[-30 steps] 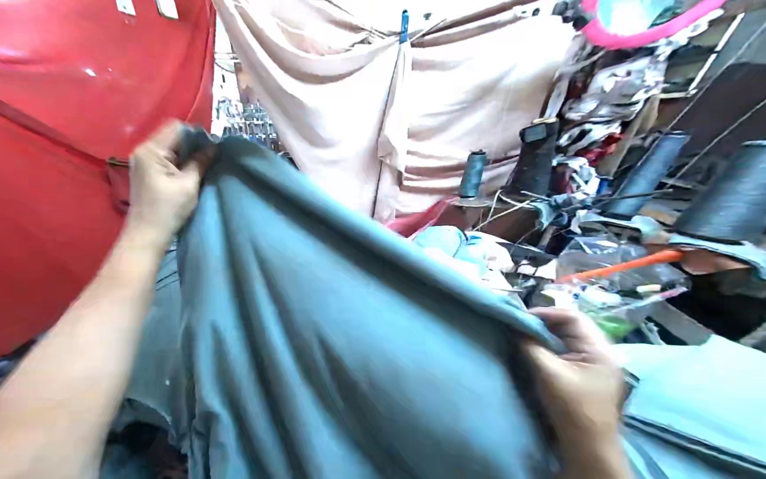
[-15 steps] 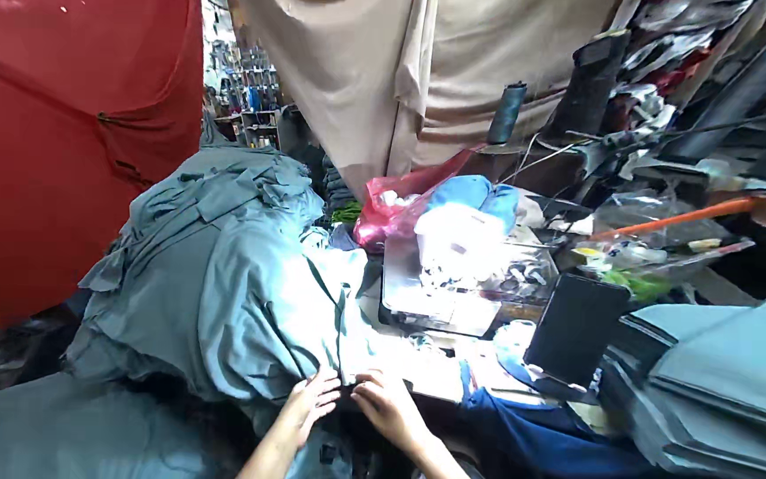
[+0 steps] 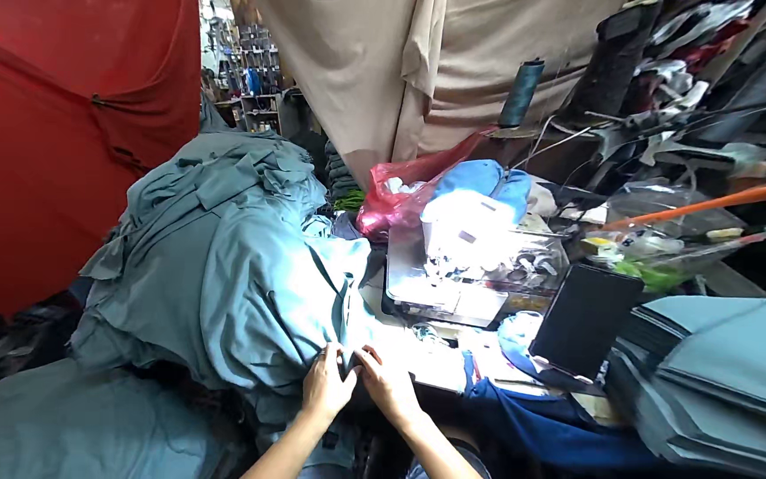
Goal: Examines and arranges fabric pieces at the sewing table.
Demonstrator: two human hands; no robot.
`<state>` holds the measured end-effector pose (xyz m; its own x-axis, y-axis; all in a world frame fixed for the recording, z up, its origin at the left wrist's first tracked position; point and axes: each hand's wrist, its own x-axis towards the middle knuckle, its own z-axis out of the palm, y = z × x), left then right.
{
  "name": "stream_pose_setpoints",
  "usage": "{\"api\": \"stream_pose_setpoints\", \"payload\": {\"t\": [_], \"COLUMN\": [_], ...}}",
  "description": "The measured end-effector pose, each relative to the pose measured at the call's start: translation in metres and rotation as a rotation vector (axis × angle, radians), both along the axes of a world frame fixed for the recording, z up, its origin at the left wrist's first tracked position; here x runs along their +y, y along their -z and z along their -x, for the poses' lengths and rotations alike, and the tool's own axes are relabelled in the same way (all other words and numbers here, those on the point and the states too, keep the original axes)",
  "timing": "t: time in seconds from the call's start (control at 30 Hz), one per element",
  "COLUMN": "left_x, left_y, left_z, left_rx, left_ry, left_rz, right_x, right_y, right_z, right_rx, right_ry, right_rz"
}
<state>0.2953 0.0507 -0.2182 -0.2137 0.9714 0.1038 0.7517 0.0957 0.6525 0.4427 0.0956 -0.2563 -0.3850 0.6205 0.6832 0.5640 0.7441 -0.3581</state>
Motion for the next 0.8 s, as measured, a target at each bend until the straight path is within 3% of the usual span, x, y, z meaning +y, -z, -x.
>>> {"api": "stream_pose_setpoints", "payload": {"t": [0.2, 0.27, 0.33, 0.43, 0.5, 0.57, 0.7, 0.8], "left_x": [0.008, 0.008, 0.011, 0.02, 0.027, 0.034, 0.049, 0.056], "left_y": [0.003, 0.001, -0.005, -0.022, -0.026, -0.021, 0.002, 0.006], "left_z": [0.023, 0.034, 0.049, 0.066, 0.07, 0.075, 0.08, 0.081], "left_rx": [-0.063, 0.045, 0.184, 0.396, 0.476, 0.509, 0.51, 0.482], "left_ry": [0.089, 0.132, 0.304, 0.667, 0.804, 0.859, 0.839, 0.848], "left_rz": [-0.08, -0.28, -0.423, -0.257, -0.148, -0.22, -0.577, -0.632], "right_x": [0.013, 0.011, 0.009, 0.013, 0.019, 0.024, 0.029, 0.032], "right_y": [0.006, -0.002, -0.015, -0.028, -0.038, -0.046, -0.06, -0.067], "right_z": [0.003, -0.001, -0.006, -0.011, -0.015, -0.02, -0.025, -0.028], "right_rx": [0.101, 0.163, 0.213, 0.396, 0.547, 0.688, 0.964, 1.061], "right_ry": [-0.029, -0.033, -0.041, -0.079, -0.068, -0.058, -0.04, -0.032], "right_rz": [0.066, 0.199, 0.408, 0.589, 0.688, 0.823, 1.014, 1.07]}}
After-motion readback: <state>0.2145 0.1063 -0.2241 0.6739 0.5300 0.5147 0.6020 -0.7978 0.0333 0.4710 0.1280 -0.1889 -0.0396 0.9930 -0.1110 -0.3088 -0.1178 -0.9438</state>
